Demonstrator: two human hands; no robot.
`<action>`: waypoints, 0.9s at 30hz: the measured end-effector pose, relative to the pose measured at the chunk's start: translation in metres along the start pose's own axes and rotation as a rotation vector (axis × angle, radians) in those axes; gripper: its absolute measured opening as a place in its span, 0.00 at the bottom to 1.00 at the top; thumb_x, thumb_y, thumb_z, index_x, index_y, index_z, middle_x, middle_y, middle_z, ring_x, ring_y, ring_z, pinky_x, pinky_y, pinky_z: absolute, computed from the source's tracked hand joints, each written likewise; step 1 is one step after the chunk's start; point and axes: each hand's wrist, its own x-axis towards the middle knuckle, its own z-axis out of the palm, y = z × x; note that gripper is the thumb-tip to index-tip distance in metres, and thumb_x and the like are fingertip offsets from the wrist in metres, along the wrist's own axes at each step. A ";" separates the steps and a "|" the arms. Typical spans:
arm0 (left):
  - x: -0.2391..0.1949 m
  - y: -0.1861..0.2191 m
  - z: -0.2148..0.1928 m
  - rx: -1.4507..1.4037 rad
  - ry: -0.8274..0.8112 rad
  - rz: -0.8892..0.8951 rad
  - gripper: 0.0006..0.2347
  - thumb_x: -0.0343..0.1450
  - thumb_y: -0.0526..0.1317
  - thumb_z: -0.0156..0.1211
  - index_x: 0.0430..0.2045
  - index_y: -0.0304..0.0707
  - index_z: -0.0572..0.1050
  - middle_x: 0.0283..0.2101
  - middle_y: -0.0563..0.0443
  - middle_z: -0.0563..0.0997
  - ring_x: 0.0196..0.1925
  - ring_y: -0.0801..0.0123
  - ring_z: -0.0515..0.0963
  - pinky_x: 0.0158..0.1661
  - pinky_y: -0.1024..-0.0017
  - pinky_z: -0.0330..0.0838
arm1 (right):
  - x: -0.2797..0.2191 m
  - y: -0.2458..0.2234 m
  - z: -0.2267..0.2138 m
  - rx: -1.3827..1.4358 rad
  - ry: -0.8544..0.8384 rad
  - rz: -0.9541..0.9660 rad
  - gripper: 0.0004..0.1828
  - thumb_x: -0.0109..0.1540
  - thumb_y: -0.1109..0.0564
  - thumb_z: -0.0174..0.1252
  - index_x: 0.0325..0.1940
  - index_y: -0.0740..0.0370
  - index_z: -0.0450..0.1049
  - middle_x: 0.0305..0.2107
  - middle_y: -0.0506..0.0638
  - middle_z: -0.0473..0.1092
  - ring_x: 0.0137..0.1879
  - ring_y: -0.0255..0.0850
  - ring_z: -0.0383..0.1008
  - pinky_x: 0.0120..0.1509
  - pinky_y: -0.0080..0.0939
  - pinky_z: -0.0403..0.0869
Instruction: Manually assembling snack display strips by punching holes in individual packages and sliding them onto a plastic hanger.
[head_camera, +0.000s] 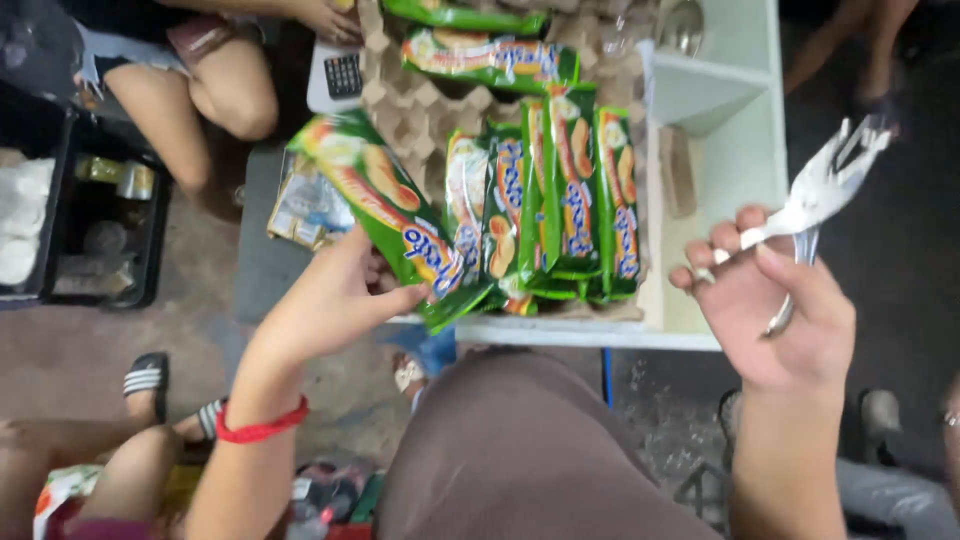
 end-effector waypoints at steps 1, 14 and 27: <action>0.010 0.003 -0.006 0.087 -0.139 -0.058 0.18 0.65 0.37 0.67 0.49 0.41 0.72 0.41 0.55 0.87 0.36 0.78 0.84 0.34 0.76 0.79 | -0.007 -0.002 -0.015 0.036 0.130 -0.032 0.11 0.64 0.58 0.58 0.51 0.55 0.73 0.40 0.47 0.71 0.49 0.43 0.69 0.59 0.49 0.65; 0.162 0.033 -0.019 1.018 0.064 0.280 0.06 0.65 0.32 0.53 0.32 0.36 0.75 0.38 0.42 0.79 0.41 0.45 0.79 0.37 0.49 0.74 | -0.079 0.017 -0.104 0.153 0.692 -0.198 0.09 0.61 0.55 0.55 0.46 0.52 0.69 0.38 0.45 0.67 0.46 0.40 0.68 0.58 0.47 0.66; 0.268 0.028 0.034 1.190 0.107 0.870 0.02 0.75 0.33 0.62 0.33 0.39 0.81 0.23 0.55 0.78 0.27 0.69 0.78 0.29 0.69 0.83 | -0.073 0.021 -0.087 0.048 0.581 -0.262 0.10 0.61 0.56 0.57 0.46 0.53 0.71 0.38 0.46 0.68 0.45 0.42 0.67 0.55 0.48 0.66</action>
